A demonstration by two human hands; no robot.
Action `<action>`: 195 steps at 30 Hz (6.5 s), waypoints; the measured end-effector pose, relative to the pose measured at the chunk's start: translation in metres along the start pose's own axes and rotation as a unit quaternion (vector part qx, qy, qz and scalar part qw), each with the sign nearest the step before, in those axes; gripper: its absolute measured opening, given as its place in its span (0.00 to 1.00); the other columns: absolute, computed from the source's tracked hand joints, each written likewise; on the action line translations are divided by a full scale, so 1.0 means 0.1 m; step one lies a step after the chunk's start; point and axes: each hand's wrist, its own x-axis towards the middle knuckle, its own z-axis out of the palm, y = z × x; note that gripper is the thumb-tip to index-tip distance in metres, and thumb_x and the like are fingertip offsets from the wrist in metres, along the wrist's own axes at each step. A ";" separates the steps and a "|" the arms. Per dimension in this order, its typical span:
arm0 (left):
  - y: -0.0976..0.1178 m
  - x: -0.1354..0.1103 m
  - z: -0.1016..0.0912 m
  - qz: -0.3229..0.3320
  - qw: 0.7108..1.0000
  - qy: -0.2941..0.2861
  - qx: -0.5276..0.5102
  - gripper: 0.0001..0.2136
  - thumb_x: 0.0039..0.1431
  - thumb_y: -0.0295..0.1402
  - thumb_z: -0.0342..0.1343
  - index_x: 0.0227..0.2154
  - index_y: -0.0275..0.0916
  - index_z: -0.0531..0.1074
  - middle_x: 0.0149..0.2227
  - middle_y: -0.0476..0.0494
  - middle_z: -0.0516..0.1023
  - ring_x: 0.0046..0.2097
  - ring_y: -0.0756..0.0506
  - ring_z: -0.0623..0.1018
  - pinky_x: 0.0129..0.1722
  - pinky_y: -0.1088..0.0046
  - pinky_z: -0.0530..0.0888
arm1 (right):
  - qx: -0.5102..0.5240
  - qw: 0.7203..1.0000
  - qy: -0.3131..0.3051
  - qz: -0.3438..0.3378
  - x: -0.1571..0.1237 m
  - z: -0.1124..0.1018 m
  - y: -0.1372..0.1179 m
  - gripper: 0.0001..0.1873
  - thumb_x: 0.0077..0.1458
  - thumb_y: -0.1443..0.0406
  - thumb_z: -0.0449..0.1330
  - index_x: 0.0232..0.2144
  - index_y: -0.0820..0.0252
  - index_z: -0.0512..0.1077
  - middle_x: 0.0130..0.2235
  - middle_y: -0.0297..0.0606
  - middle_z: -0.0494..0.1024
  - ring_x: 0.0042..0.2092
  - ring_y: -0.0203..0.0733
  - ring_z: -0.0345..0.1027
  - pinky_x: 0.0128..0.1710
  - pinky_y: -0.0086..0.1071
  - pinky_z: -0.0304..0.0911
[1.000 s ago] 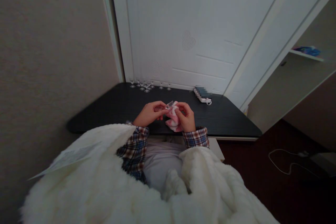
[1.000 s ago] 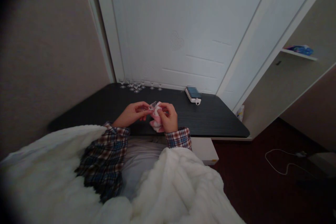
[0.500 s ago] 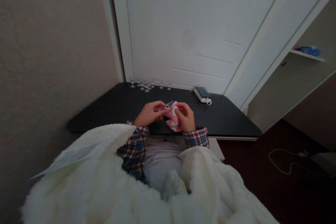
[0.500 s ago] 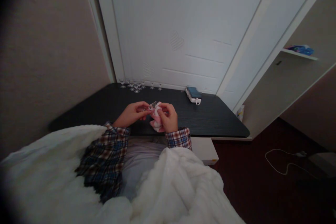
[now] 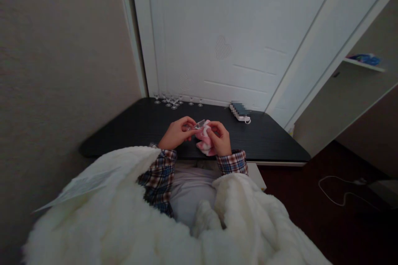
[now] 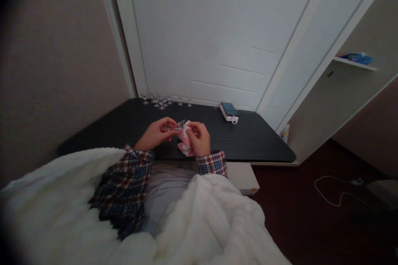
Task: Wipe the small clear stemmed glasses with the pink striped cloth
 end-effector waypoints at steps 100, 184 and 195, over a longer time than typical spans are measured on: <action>-0.05 0.00 0.04 0.023 0.999 0.021 0.028 0.16 0.50 0.45 0.60 0.35 0.37 0.70 0.30 0.49 0.74 0.22 0.53 0.71 0.21 0.78 0.67 | 0.035 0.998 -0.024 0.049 0.02 -0.01 0.09 0.10 0.51 0.59 0.60 0.35 0.56 0.73 0.35 0.35 0.76 0.33 0.36 0.67 0.35 0.30 0.63; -0.04 0.00 0.04 0.022 0.999 -0.005 0.040 0.16 0.50 0.43 0.59 0.38 0.38 0.71 0.33 0.47 0.76 0.23 0.52 0.72 0.21 0.78 0.67 | 0.010 0.999 -0.025 0.041 0.00 -0.02 0.03 0.10 0.48 0.58 0.61 0.31 0.56 0.71 0.33 0.32 0.74 0.32 0.35 0.65 0.34 0.29 0.62; -0.03 0.00 0.05 0.031 0.998 0.005 0.052 0.16 0.50 0.45 0.59 0.37 0.38 0.72 0.31 0.47 0.75 0.22 0.52 0.72 0.22 0.77 0.68 | 0.006 0.999 -0.026 0.042 0.00 -0.02 0.04 0.10 0.48 0.57 0.62 0.31 0.56 0.72 0.33 0.33 0.74 0.33 0.36 0.66 0.35 0.29 0.63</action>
